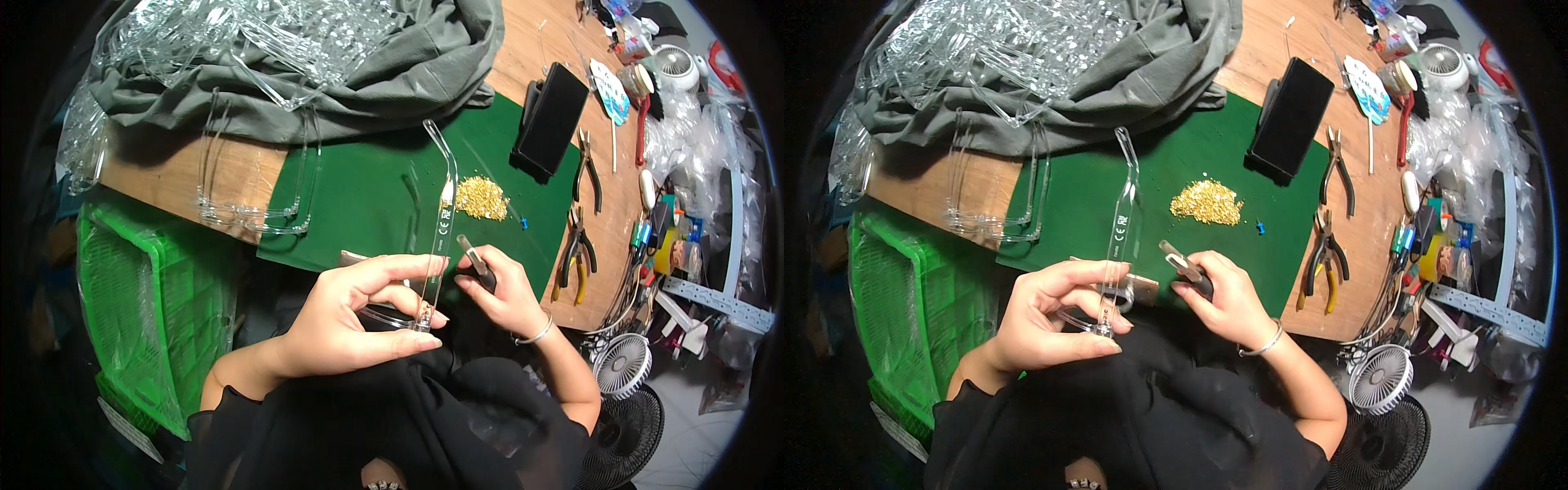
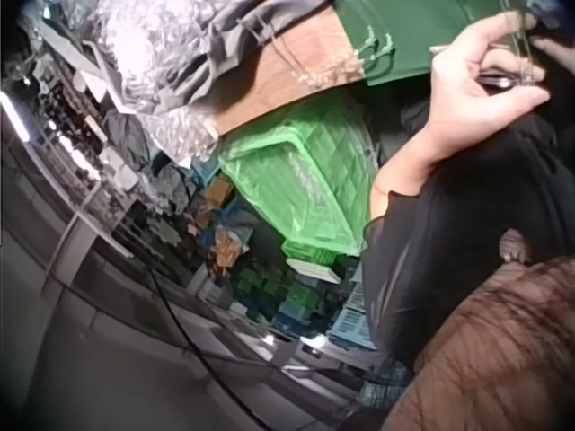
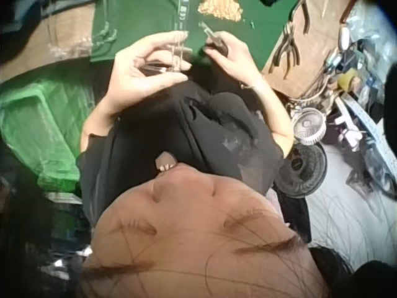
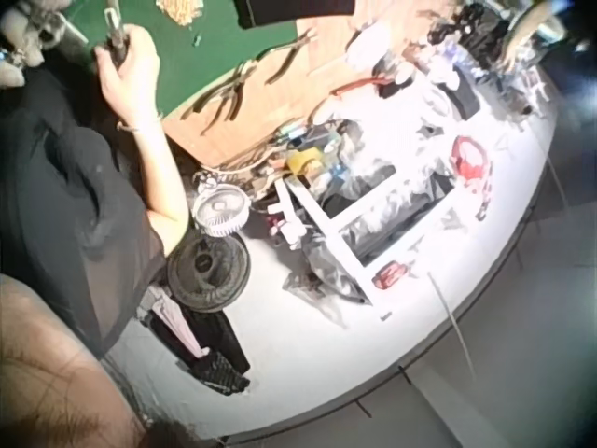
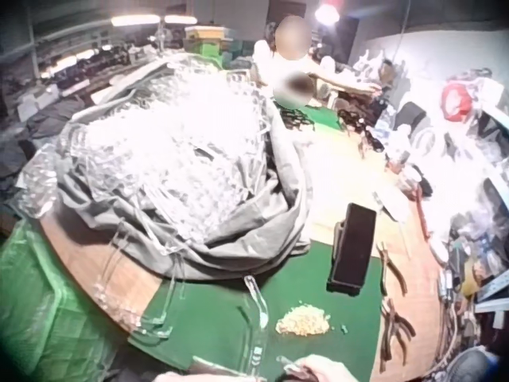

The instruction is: The person uses pliers to attach small metal components to the temples of clear eyeglass frames. They repeatedly grip, bend, and secure parts on both sides of the frame while working at a cluttered table.

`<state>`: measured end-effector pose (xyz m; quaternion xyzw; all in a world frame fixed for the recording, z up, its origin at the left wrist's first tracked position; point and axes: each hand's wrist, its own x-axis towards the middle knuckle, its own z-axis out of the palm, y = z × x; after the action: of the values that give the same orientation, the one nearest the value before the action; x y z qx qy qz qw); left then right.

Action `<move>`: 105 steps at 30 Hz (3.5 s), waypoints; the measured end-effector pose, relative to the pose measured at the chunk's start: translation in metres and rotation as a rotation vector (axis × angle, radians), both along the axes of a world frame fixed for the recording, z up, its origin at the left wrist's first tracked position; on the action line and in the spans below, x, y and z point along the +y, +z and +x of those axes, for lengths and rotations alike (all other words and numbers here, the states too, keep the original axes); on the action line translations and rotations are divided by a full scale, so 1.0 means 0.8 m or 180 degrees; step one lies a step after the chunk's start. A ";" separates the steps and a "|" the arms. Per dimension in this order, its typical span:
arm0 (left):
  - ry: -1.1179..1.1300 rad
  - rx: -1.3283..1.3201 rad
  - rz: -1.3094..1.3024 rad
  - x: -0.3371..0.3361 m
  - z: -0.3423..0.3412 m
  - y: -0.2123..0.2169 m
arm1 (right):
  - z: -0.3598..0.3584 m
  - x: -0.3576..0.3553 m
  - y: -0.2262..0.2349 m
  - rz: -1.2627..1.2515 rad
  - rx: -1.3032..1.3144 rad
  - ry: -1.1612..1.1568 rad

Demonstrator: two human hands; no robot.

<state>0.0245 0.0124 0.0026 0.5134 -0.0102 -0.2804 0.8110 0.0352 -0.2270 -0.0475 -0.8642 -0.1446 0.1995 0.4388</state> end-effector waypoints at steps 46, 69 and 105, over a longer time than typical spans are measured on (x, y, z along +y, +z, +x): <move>0.1476 -0.3671 0.4343 0.075 0.119 -0.025 | -0.016 -0.004 -0.009 0.0229 -0.0374 -0.0357; 0.1324 -0.3149 0.4250 0.027 0.288 0.045 | -0.024 0.006 -0.006 0.0214 -0.0565 -0.0647; 0.0761 -0.0364 -0.0850 -0.018 -0.018 -0.021 | 0.029 0.011 -0.054 -0.1047 -0.1289 -0.0593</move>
<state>0.0102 -0.0016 -0.0139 0.4139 -0.0324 -0.1486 0.8975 0.0587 -0.2184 -0.0910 -0.9556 -0.1150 0.0023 0.2712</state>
